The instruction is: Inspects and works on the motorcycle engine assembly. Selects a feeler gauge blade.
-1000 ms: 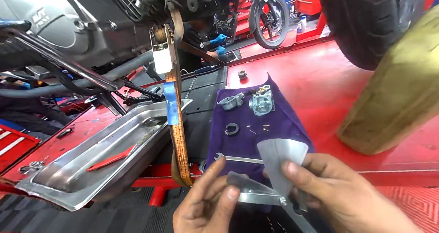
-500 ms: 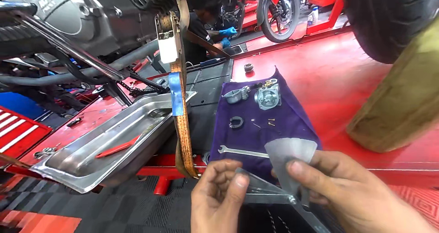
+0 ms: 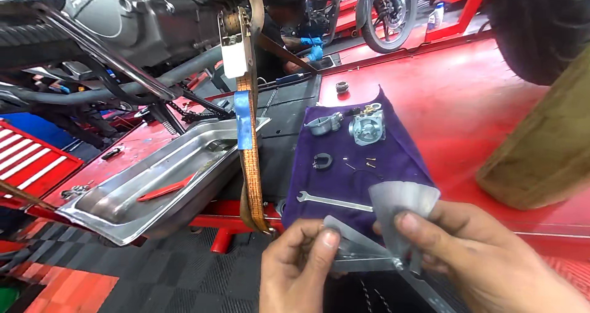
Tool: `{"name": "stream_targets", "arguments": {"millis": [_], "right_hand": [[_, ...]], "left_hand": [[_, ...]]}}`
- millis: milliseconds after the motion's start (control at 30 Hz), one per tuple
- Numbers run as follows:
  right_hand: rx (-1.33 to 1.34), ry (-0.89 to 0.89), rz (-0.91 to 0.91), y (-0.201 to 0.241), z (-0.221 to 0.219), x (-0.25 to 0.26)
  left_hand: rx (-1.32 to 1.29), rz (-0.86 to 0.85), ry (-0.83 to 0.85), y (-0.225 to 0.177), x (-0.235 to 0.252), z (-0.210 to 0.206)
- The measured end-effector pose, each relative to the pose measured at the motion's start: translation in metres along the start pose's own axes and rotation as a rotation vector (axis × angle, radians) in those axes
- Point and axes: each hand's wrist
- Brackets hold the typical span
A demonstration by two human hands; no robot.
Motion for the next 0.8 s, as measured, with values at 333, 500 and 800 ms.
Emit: {"name": "stream_targets", "arguments": {"millis": [333, 500, 800], "right_hand": [[0.041, -0.006, -0.021, -0.001, -0.001, 0.001], [0.043, -0.014, -0.030, 0.000, -0.001, 0.002], [0.027, -0.018, -0.021, 0.000, -0.001, 0.001]], "left_hand": [[-0.029, -0.008, 0.043, -0.001, -0.003, 0.005], [0.049, 0.051, 0.110, -0.004, -0.005, 0.011], [0.152, 0.144, 0.232, 0.000, -0.008, 0.023]]}}
Point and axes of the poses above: each hand's wrist, its own x-axis towards the middle knuckle, its own z-axis out of the back of the hand, y = z × x, and after that the axes turned 7 degrees about -x, right-handed
